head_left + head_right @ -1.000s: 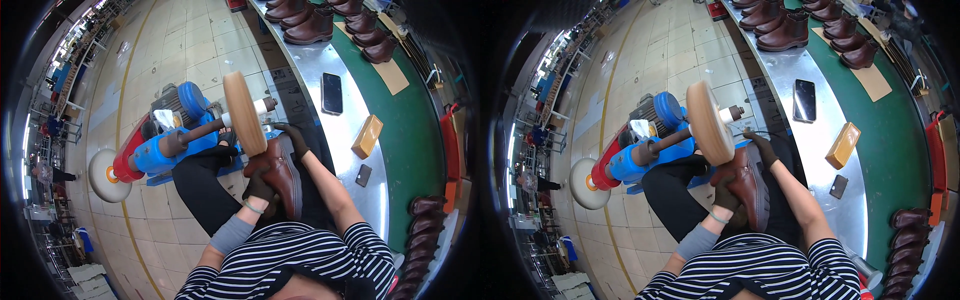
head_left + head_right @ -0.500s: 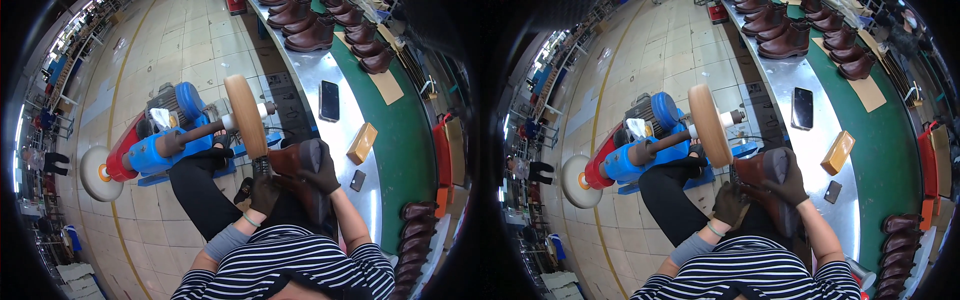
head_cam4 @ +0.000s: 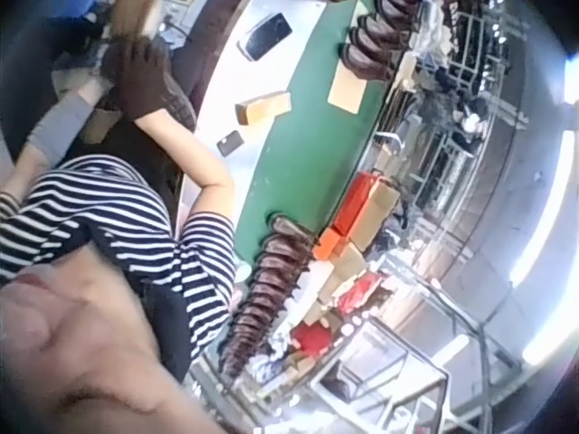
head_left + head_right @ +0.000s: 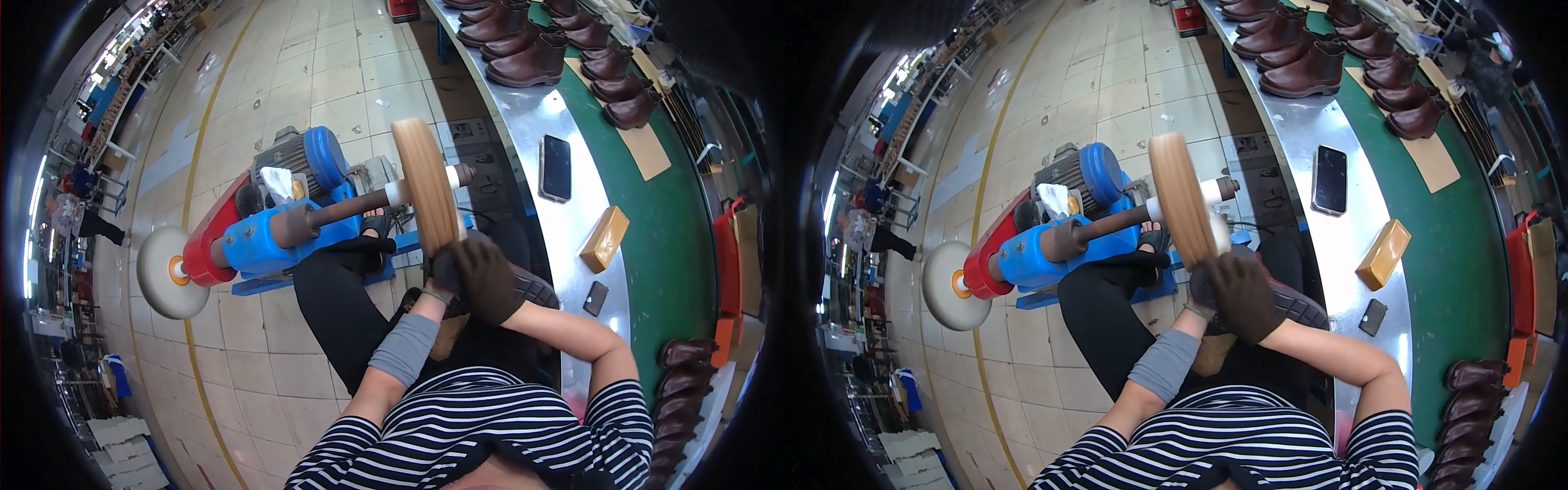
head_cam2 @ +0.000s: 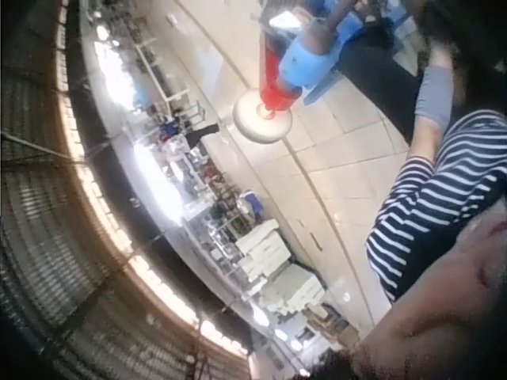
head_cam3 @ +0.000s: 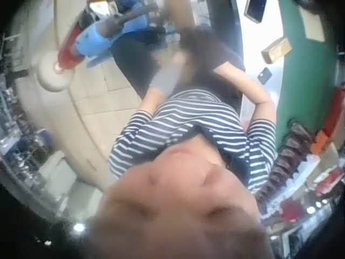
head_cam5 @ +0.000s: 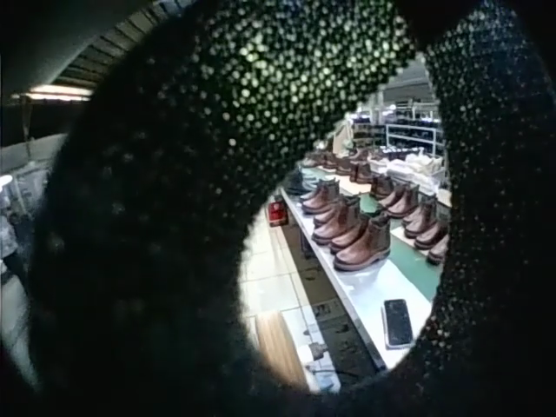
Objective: The recorder is polishing and finishing leather boots using a rotating polishing wheel in a shoe factory.
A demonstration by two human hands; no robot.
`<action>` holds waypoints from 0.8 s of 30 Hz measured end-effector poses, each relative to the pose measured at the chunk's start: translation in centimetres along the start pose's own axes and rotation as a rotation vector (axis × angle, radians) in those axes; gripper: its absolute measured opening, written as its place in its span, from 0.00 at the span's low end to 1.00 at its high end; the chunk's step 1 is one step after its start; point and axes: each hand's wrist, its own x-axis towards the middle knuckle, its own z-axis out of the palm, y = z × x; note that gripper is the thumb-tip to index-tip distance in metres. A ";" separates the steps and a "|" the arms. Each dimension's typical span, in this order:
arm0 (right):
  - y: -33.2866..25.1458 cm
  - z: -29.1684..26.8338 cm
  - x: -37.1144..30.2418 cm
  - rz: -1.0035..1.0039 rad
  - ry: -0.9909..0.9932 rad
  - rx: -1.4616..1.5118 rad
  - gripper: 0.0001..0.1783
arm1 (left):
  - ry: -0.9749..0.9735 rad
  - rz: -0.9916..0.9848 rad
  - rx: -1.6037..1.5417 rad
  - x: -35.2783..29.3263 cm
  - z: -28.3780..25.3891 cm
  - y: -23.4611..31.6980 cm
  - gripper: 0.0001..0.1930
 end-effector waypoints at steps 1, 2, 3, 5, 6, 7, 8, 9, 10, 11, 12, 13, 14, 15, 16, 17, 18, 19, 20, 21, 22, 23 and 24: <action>-0.1 0.6 0.1 0.020 -0.031 -0.014 0.33 | 0.053 -0.001 0.056 0.2 -0.6 -0.2 0.27; -0.1 1.3 0.4 -0.178 0.012 -0.165 0.30 | 0.085 0.004 0.081 0.4 -1.2 -0.2 0.27; -0.2 2.2 0.8 -0.386 0.059 -0.314 0.27 | 0.110 0.015 0.091 0.5 -1.8 -0.1 0.27; 0.1 4.1 1.6 -0.470 0.044 -0.275 0.26 | 0.159 0.054 0.083 0.5 -2.9 0.6 0.27; 0.0 5.1 2.1 -0.557 0.027 -0.269 0.26 | 0.192 0.092 0.066 0.3 -3.5 1.2 0.26; -0.1 6.0 2.6 -0.654 0.014 -0.268 0.27 | 0.226 0.145 0.044 0.2 -4.1 1.8 0.26; -0.2 7.0 3.2 -0.660 0.009 -0.256 0.27 | 0.256 0.197 0.015 0.0 -4.6 2.5 0.26; -0.4 7.8 3.8 -0.696 0.001 -0.216 0.27 | 0.288 0.250 -0.017 -0.1 -5.0 3.1 0.26; -0.7 8.6 4.3 -0.723 0.005 -0.178 0.28 | 0.313 0.302 -0.040 -0.3 -5.3 3.9 0.26; -1.0 9.2 4.7 -0.753 -0.005 -0.167 0.28 | 0.332 0.339 -0.067 -0.5 -5.4 4.4 0.26; -1.2 9.6 4.9 -0.734 0.021 -0.175 0.28 | 0.338 0.360 -0.088 -0.6 -5.2 4.9 0.26; -1.2 9.7 4.9 -0.727 0.036 -0.180 0.28 | 0.339 0.363 -0.108 -0.7 -4.8 5.0 0.25; -1.1 9.5 4.5 -0.731 0.042 -0.176 0.28 | 0.337 0.356 -0.124 -0.7 -4.2 5.0 0.25; -0.8 9.0 3.9 -0.676 0.021 -0.114 0.28 | 0.328 0.336 -0.139 -0.8 -3.3 4.7 0.25; -0.4 8.3 3.1 -0.616 0.026 -0.062 0.28 | 0.322 0.308 -0.148 -0.7 -2.2 4.3 0.25; 0.2 7.3 2.1 -0.618 0.003 -0.049 0.28 | 0.308 0.277 -0.159 -0.7 -1.0 3.7 0.25; 0.9 6.0 0.8 -0.540 0.008 -0.130 0.28 | 0.308 0.250 -0.165 -0.8 0.3 3.0 0.25; 1.3 4.9 -0.4 -0.459 -0.018 -0.218 0.27 | 0.306 0.230 -0.170 -1.0 1.5 2.3 0.25; 1.5 4.0 -1.3 -0.452 0.002 -0.216 0.27 | 0.307 0.218 -0.174 -1.2 2.5 1.8 0.24; 1.6 3.2 -2.1 -0.495 0.013 -0.278 0.27 | 0.311 0.213 -0.176 -1.5 3.3 1.5 0.24; 1.6 2.7 -2.5 -0.527 0.069 -0.319 0.26 | 0.303 0.211 -0.174 -2.0 4.0 1.3 0.24; 1.4 2.6 -2.4 -0.522 0.020 -0.341 0.26 | 0.295 0.208 -0.162 -2.6 4.4 1.5 0.24; 1.0 2.8 -2.0 -0.611 0.028 -0.320 0.26 | 0.287 0.208 -0.153 -3.3 4.7 1.9 0.24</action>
